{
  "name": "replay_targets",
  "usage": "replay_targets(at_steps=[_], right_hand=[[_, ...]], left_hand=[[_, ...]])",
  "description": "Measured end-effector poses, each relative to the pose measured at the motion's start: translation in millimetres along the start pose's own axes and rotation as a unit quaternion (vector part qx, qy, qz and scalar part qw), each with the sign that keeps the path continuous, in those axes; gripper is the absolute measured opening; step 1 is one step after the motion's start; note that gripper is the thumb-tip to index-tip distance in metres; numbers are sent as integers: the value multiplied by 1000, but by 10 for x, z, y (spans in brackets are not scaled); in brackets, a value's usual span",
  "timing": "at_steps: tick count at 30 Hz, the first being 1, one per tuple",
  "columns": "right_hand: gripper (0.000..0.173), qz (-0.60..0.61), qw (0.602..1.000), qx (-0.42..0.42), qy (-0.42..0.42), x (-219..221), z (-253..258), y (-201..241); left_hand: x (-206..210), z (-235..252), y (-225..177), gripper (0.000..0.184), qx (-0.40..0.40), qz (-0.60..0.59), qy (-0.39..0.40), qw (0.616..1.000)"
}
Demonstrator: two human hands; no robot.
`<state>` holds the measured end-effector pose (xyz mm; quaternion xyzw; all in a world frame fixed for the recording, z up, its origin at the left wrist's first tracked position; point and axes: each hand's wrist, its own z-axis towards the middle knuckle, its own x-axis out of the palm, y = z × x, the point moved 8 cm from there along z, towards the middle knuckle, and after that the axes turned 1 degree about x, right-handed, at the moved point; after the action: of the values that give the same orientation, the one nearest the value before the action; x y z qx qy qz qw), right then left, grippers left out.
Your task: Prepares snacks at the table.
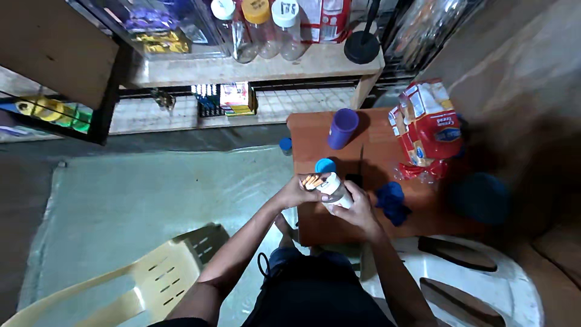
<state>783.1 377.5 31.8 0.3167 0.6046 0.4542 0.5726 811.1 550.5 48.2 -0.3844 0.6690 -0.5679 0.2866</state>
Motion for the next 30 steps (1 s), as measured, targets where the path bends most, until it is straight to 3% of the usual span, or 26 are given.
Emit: replay_targets(at_steps=[2, 3, 5, 6, 9, 12, 13, 15, 17, 19, 22, 23, 25, 28, 30], right_hand=[[59, 216, 974, 26, 68, 62, -22, 62], [51, 358, 926, 48, 113, 165, -71, 101], [42, 570, 785, 97, 222, 491, -257, 255], [46, 615, 737, 134, 246, 671, -341, 331], [42, 591, 758, 157, 227, 999, -303, 861], [61, 657, 644, 123, 373, 1322, -108, 1341], [63, 654, 648, 124, 370, 1377, 47, 1358], [59, 604, 731, 164, 273, 1331, 398, 1133], [62, 525, 812, 189, 171, 1195, 734, 969], [72, 458, 857, 146, 185, 1170, 1072, 972], [72, 336, 915, 121, 187, 1207, 1299, 1149], [68, 291, 933, 108, 183, 1244, 1334, 1224], [65, 235, 953, 75, 178, 1331, 1386, 1332], [57, 218, 961, 34, 166, 1409, 1422, 1439], [55, 199, 967, 28, 156, 1417, 1446, 1452]], left_hand=[[-16, -52, -162, 55, 26, -25, 61, 997], [-16, -86, -269, 56, 49, -30, 96, 994], [-14, -171, -460, 65, 99, -53, 162, 980], [-29, -216, -536, 70, 121, -60, 180, 974], [-178, -355, -718, 75, 187, -84, 225, 953], [-491, -443, -866, 74, 230, -81, 203, 948], [-669, -441, -877, 72, 221, -68, 166, 959], [-1106, -402, -793, 72, 174, -52, 75, 981], [-1477, -383, -749, 75, 161, -69, 53, 983], [-1754, -393, -841, 70, 172, -100, 66, 978], [-1952, -448, -1014, 62, 187, -40, 41, 981], [-1963, -477, -1061, 68, 193, -26, 55, 979], [-2030, -472, -1057, 62, 184, -25, 24, 982], [-2171, -458, -994, 51, 145, -49, -5, 988], [-2340, -492, -1057, 53, 150, -50, -35, 987]])
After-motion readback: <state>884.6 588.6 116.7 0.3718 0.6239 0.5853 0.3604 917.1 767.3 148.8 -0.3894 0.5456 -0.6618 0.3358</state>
